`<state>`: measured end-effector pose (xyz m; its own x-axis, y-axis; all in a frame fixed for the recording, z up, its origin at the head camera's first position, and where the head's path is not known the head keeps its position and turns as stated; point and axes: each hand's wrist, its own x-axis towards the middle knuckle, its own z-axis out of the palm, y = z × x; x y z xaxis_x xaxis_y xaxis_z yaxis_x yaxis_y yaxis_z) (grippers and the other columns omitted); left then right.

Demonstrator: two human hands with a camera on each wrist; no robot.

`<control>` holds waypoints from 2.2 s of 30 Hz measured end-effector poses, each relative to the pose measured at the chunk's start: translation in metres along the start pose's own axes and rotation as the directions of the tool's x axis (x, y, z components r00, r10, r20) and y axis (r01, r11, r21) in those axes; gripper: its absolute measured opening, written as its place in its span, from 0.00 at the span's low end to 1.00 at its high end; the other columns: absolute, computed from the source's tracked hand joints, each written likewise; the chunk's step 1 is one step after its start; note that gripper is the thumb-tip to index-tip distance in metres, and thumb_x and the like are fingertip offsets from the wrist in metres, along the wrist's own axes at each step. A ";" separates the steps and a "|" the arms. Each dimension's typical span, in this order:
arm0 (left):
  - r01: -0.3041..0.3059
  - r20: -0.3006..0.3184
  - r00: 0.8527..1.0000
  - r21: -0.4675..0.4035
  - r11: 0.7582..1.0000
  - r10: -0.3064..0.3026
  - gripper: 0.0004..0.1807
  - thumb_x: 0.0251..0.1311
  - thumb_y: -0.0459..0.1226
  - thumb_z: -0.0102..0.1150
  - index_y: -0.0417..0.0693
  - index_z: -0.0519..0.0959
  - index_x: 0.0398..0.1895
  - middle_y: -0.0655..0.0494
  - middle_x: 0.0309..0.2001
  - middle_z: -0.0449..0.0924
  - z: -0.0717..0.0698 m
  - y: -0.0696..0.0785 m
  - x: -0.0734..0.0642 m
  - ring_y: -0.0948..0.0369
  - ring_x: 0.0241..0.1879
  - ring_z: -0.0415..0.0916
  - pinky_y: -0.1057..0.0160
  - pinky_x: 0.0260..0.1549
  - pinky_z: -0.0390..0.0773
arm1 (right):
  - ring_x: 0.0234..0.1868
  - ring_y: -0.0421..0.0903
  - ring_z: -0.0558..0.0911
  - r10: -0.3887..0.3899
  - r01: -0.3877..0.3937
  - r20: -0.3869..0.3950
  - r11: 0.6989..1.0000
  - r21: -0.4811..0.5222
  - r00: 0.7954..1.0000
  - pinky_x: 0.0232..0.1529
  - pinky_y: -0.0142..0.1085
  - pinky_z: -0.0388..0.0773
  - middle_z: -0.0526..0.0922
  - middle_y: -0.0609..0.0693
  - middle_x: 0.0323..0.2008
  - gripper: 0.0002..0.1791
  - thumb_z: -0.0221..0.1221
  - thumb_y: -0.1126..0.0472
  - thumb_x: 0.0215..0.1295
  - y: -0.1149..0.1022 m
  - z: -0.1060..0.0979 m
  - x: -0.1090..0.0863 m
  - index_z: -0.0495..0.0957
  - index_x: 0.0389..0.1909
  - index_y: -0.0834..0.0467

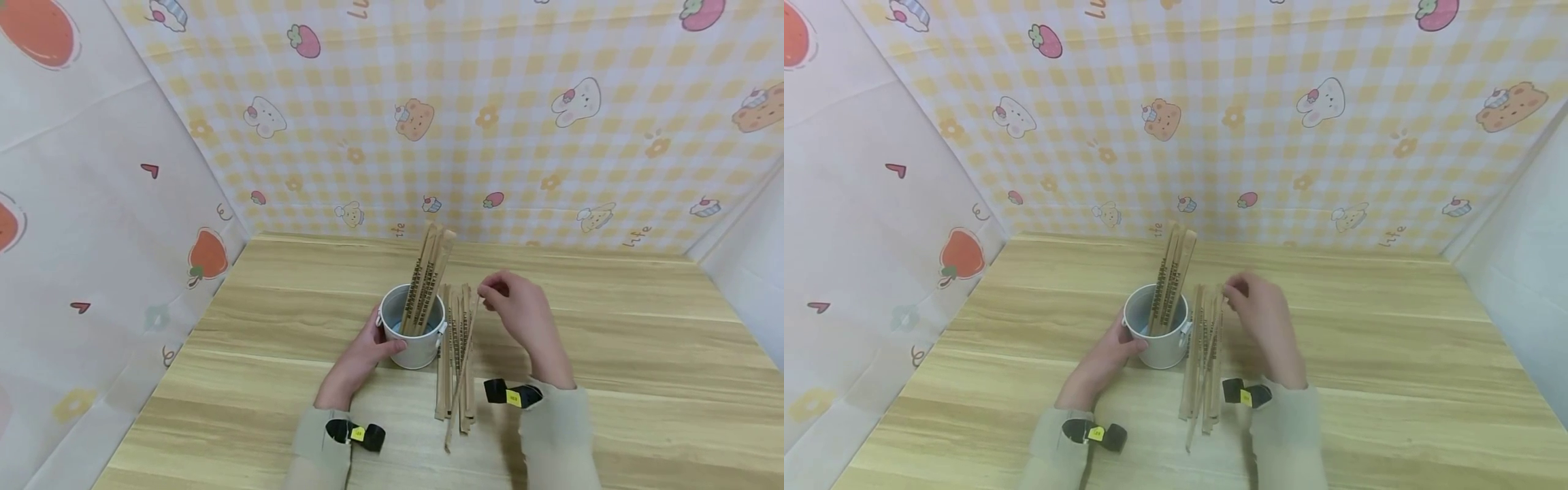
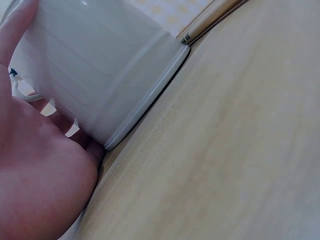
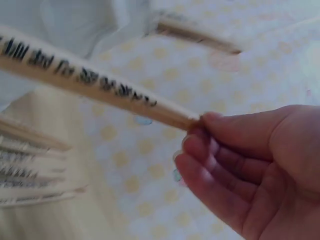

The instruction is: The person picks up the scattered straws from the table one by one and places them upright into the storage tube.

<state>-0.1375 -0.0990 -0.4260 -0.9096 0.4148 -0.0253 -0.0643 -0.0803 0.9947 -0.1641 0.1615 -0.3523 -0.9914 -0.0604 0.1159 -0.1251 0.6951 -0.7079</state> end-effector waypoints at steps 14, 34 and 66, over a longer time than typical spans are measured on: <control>-0.017 0.010 1.000 -0.004 1.000 0.017 0.45 0.52 0.32 0.58 0.57 0.44 0.68 0.48 0.67 0.48 0.000 0.001 0.000 0.52 0.66 0.45 0.55 0.61 0.49 | 0.30 0.37 0.80 -0.121 0.205 -0.356 0.956 0.209 0.927 0.33 0.25 0.75 0.81 0.46 0.29 0.10 0.57 0.53 0.58 -0.039 -0.025 -0.023 0.77 0.35 0.55; -0.001 -0.013 1.000 0.011 1.000 0.001 0.45 0.50 0.32 0.59 0.58 0.44 0.68 0.51 0.66 0.50 0.000 -0.002 0.001 0.57 0.64 0.49 0.58 0.60 0.52 | 0.26 0.47 0.78 -0.046 0.627 -0.755 0.591 0.507 0.654 0.29 0.32 0.77 0.77 0.61 0.25 0.09 0.60 0.77 0.48 -0.081 -0.056 -0.054 0.74 0.31 0.78; -0.018 0.015 1.000 -0.023 1.000 0.018 0.45 0.51 0.33 0.59 0.58 0.45 0.68 0.49 0.66 0.49 0.000 -0.001 0.001 0.52 0.65 0.46 0.55 0.61 0.50 | 0.27 0.38 0.77 -0.247 0.398 -0.495 0.889 0.225 0.833 0.28 0.27 0.76 0.79 0.44 0.32 0.09 0.58 0.60 0.57 -0.038 -0.006 -0.013 0.78 0.37 0.59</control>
<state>-0.1383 -0.0984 -0.4266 -0.9043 0.4268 -0.0059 -0.0578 -0.1089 0.9924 -0.1458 0.1398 -0.3228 -0.7762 0.1324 0.6164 -0.5142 0.4329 -0.7404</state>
